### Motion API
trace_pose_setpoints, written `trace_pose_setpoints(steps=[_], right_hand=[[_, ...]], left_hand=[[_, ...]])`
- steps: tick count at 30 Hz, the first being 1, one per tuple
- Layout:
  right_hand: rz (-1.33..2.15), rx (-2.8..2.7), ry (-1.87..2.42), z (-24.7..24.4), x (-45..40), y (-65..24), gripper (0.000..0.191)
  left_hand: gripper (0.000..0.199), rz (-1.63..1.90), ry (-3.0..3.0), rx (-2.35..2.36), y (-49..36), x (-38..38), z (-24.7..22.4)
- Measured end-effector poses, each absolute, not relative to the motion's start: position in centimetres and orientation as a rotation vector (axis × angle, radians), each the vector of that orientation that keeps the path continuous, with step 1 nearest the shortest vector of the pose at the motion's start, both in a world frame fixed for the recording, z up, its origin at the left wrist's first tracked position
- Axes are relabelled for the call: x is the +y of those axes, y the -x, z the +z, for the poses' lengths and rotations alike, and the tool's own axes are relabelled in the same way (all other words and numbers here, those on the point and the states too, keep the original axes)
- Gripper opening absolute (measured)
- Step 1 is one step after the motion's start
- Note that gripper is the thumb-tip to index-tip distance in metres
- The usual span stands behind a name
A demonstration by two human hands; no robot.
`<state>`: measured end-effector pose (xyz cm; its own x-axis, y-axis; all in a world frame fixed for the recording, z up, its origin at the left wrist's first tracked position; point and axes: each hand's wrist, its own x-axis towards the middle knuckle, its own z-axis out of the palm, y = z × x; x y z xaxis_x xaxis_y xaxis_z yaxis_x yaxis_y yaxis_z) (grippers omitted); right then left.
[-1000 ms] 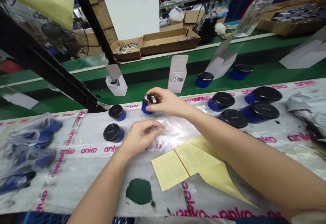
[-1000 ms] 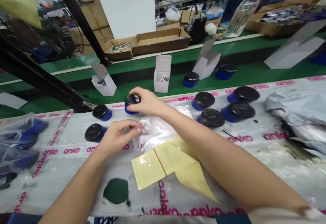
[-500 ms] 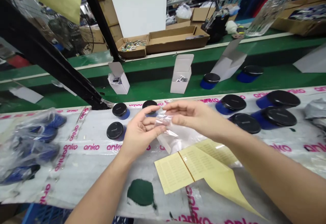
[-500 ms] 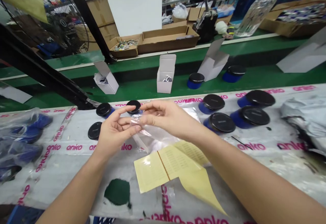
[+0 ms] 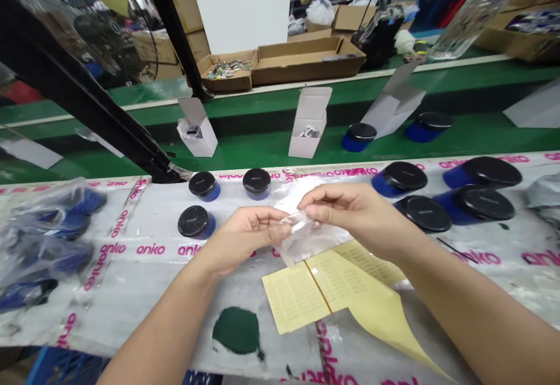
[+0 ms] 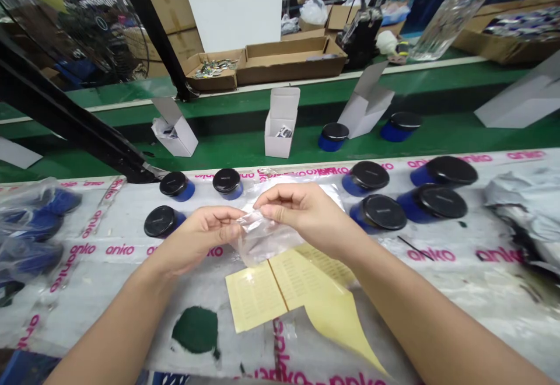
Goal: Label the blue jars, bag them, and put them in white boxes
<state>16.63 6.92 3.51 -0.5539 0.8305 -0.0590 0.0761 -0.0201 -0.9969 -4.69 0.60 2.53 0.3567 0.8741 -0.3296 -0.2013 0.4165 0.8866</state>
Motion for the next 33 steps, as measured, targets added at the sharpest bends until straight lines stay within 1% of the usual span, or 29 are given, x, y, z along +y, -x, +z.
trace_pose_setpoints(steps=[3, 6, 10, 12, 16, 17, 20, 21, 24, 29, 33], right_hand=[[1.577, -1.703, 1.005, 3.5, 6.9, -16.8, 0.018], [1.507, -1.705, 1.029, 3.6, 6.7, -16.9, 0.019], [1.396, -1.773, 1.04, 3.8, 6.4, -16.8, 0.011], [1.291, -1.846, 1.033, 3.8, 6.1, -16.8, 0.01], [0.982, -2.081, 0.897, 3.5, 5.6, -16.9, 0.023], [0.91, -2.131, 0.835, 3.4, 5.5, -16.9, 0.024], [0.74, -2.19, 0.68, 2.9, 5.4, -16.7, 0.017], [0.716, -2.179, 0.657, 2.8, 5.4, -16.7, 0.019], [0.774, -2.063, 0.668, 2.5, 5.5, -16.4, 0.019], [1.019, -1.809, 0.719, 2.1, 5.5, -16.0, 0.019], [1.028, -1.728, 0.725, 1.9, 5.4, -15.8, 0.016]], left_hand=[[0.029, 0.795, -0.828, 0.914, 4.6, 0.6, 2.7], [0.032, 0.789, -0.813, 0.932, 4.4, 0.7, 2.6], [0.029, 0.849, -0.77, 0.983, 4.0, 0.7, 2.4], [0.029, 0.913, -0.755, 0.983, 3.8, 0.7, 2.2], [0.035, 1.001, -0.756, 0.976, 3.7, 0.7, 1.6], [0.038, 1.005, -0.753, 0.971, 3.7, 0.7, 1.5], [0.045, 1.012, -0.736, 0.955, 3.8, 0.7, 1.4], [0.047, 1.016, -0.718, 0.953, 3.8, 0.7, 1.5], [0.048, 0.991, -0.631, 0.945, 3.7, 0.8, 1.9], [0.026, 0.905, -0.46, 0.851, 3.3, 0.8, 2.0], [0.023, 0.913, -0.402, 0.832, 3.2, 0.8, 1.5]])
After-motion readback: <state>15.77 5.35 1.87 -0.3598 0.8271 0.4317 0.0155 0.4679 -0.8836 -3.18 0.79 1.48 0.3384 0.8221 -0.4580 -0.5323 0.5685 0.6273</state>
